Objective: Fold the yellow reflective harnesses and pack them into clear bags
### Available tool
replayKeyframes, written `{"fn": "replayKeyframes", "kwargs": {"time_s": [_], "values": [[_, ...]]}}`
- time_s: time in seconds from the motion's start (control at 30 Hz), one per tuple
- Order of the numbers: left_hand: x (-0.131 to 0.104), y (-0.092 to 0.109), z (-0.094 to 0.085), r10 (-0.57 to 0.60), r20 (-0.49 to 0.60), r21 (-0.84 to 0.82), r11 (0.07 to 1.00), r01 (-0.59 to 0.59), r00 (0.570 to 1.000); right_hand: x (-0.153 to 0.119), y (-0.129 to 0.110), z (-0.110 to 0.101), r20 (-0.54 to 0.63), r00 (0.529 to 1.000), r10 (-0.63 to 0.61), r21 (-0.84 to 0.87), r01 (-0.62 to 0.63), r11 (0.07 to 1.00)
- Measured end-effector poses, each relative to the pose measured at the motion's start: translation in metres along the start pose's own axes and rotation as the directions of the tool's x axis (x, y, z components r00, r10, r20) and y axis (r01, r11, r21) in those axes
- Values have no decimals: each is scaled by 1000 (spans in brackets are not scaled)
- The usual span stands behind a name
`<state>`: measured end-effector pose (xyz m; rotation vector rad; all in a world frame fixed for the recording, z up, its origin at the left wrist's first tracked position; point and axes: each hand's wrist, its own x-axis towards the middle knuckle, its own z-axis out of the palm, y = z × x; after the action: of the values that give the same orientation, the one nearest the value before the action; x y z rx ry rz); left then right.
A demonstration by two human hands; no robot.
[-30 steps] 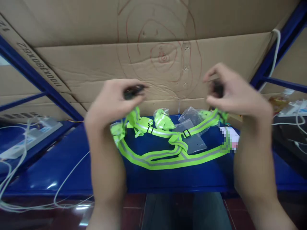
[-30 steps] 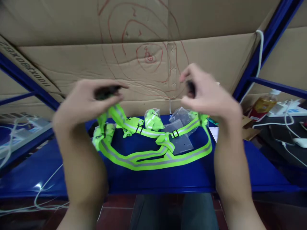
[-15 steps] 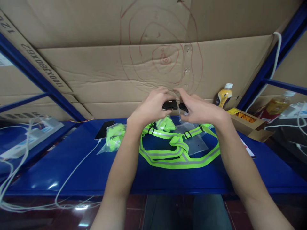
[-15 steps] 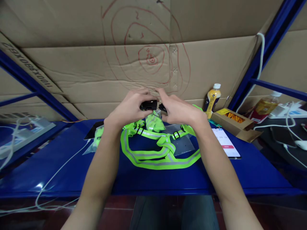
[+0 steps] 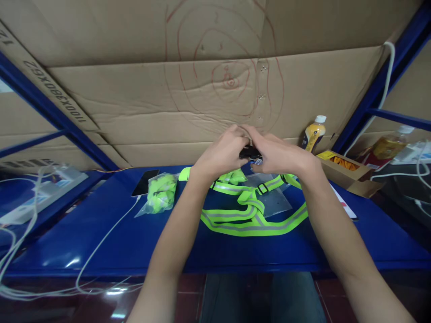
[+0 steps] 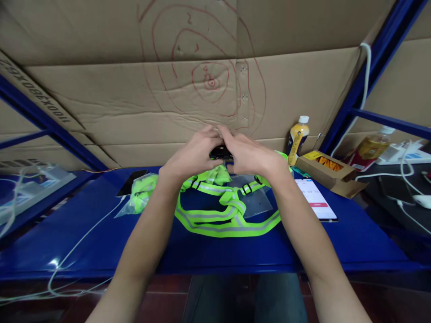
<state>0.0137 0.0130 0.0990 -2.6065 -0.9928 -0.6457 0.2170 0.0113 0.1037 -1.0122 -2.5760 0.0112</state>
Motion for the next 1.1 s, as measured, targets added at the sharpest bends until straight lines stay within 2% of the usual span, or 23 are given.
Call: {"fn": "replayKeyframes", "kwargs": {"time_s": [0.2,0.33,0.47,0.67,0.77,0.87,0.97,1.1], "values": [[0,-2,-7,-17,-3,-50,999,16,1000,0,2,7,-70,993,-91,77,96,992],[-4,-5,-12,-1,-5,-88,996,1,1000,1,-1,8,-69,993,-97,101,104,989],[-3,-1,-6,-14,-17,-106,994,12,1000,0,-9,6,-66,996,-61,107,67,992],[1,5,0,-11,-69,-137,991,2,998,3,-13,5,-136,988,-74,156,95,983],[1,1,-3,-3,-77,-115,993,-6,997,2,-4,-2,-179,979,-100,217,138,966],[-3,-7,-9,-50,-102,-57,997,44,994,-5,14,-17,-205,976,-68,272,124,954],[-6,-13,-11,-92,-139,-6,996,92,986,-10,33,-25,-155,988,-2,363,59,930],[-5,-12,-8,-84,-142,3,996,85,986,-5,46,-20,-101,994,31,563,32,826]]}}
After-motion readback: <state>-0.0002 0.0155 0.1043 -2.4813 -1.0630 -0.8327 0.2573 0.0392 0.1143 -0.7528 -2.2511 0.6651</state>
